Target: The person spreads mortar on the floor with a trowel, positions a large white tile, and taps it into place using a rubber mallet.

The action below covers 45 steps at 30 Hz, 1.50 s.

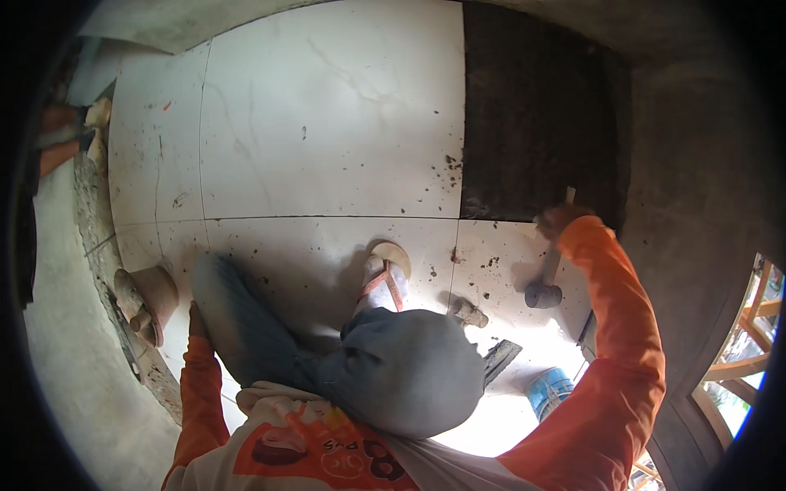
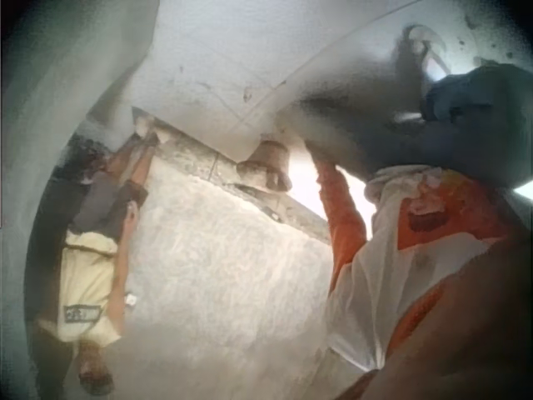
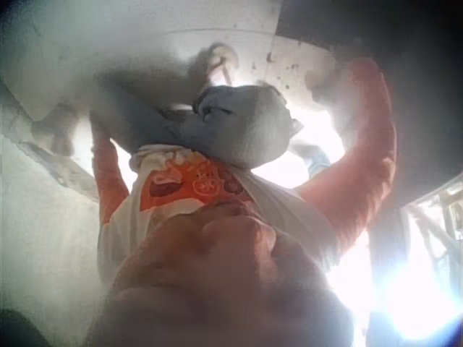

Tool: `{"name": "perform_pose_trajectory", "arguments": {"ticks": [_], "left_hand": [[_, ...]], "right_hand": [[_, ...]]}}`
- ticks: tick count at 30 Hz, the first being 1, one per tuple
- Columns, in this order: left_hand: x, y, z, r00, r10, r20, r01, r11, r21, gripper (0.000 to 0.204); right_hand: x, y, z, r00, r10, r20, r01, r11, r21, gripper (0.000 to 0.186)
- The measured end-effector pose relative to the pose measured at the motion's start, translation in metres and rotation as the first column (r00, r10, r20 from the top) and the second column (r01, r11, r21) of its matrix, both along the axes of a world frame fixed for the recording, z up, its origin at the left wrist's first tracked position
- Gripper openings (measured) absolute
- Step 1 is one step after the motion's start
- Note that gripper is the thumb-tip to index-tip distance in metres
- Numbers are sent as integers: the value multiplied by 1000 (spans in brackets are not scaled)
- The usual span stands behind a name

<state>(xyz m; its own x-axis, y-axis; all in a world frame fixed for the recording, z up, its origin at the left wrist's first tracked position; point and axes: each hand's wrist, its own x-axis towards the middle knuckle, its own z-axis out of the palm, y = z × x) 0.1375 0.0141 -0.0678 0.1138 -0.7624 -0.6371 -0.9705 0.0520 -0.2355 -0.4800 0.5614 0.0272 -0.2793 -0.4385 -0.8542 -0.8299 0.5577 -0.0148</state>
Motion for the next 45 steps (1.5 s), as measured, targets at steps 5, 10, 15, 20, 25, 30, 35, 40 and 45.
{"name": "perform_pose_trajectory", "arguments": {"ticks": [5, 10, 15, 20, 25, 30, 35, 40, 45], "left_hand": [[-141, 77, 67, 728, -398, -558, 224, 908, -354, 67], [-271, 80, -3, 455, -708, -540, 333, 697, -635, 65], [-340, 132, -80, 680, -709, -186, 472, 618, -629, 71], [-401, 220, -68, 441, -864, -243, 691, 500, -523, 77], [-496, 314, -60, 280, -855, -436, 697, 494, -521, 79], [-564, 431, -71, -159, -271, -949, 646, 698, -308, 84], [-515, 464, 9, -676, 150, -721, 583, 708, -399, 63], [-408, 264, 40, 30, -271, -962, 1000, 1, 30, 36], [-234, 114, 74, 108, -858, -501, 798, 376, -471, 42]], "right_hand": [[-44, 65, -1, 759, -606, -237, 479, 767, -428, 42], [4, 51, -64, 77, -952, -298, 442, 300, -846, 41], [160, 59, -91, 229, -965, -126, 321, 197, -926, 36], [314, 101, -110, 78, -966, -245, 660, 234, -714, 31], [343, 136, -121, 92, -939, -332, 670, 306, -677, 29], [321, 140, -140, 165, -946, -279, 686, 313, -657, 32], [320, 165, -170, 230, -910, -346, 861, 356, -364, 37], [279, 130, -194, 382, -897, -223, 824, 440, -356, 38], [233, 88, -190, 503, -852, -146, 779, 520, -350, 39]]}}
